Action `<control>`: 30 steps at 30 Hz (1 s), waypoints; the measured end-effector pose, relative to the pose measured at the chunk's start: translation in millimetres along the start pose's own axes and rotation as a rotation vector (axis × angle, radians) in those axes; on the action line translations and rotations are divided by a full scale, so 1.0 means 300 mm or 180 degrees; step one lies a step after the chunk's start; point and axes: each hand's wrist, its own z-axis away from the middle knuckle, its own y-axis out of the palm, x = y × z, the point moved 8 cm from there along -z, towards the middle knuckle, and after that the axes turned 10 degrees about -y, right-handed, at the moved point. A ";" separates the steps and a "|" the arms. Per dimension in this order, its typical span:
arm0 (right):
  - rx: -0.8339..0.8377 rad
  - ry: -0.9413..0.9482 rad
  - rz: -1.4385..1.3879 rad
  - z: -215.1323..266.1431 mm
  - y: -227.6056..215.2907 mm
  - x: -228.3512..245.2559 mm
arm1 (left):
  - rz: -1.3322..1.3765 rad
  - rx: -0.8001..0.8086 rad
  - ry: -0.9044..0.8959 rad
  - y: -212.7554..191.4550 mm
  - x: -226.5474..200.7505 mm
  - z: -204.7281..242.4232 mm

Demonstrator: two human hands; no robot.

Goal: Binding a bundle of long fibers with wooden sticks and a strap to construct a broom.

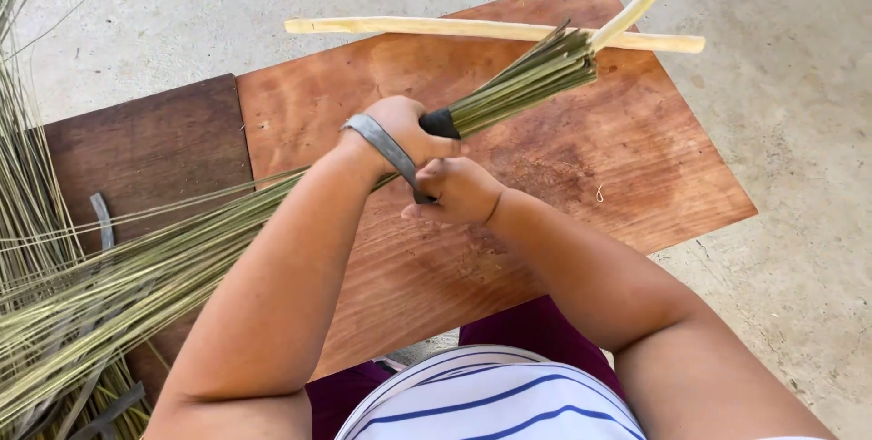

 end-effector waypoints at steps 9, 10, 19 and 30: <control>0.0492 -0.1195 0.1492 0.042 0.082 0.181 | -0.0369 -0.1262 -0.0026 -0.074 0.038 0.031; 0.0423 -0.1367 0.1503 0.052 0.065 0.244 | -0.0419 -0.1392 0.0010 -0.087 0.050 0.027; 0.0755 -0.1101 0.1607 0.052 -0.091 0.382 | -0.0770 -0.2181 -0.0191 -0.242 0.113 0.039; -0.0484 0.0131 0.1704 -0.342 -0.616 0.193 | -0.1397 -0.3069 0.0866 -0.146 -0.085 0.288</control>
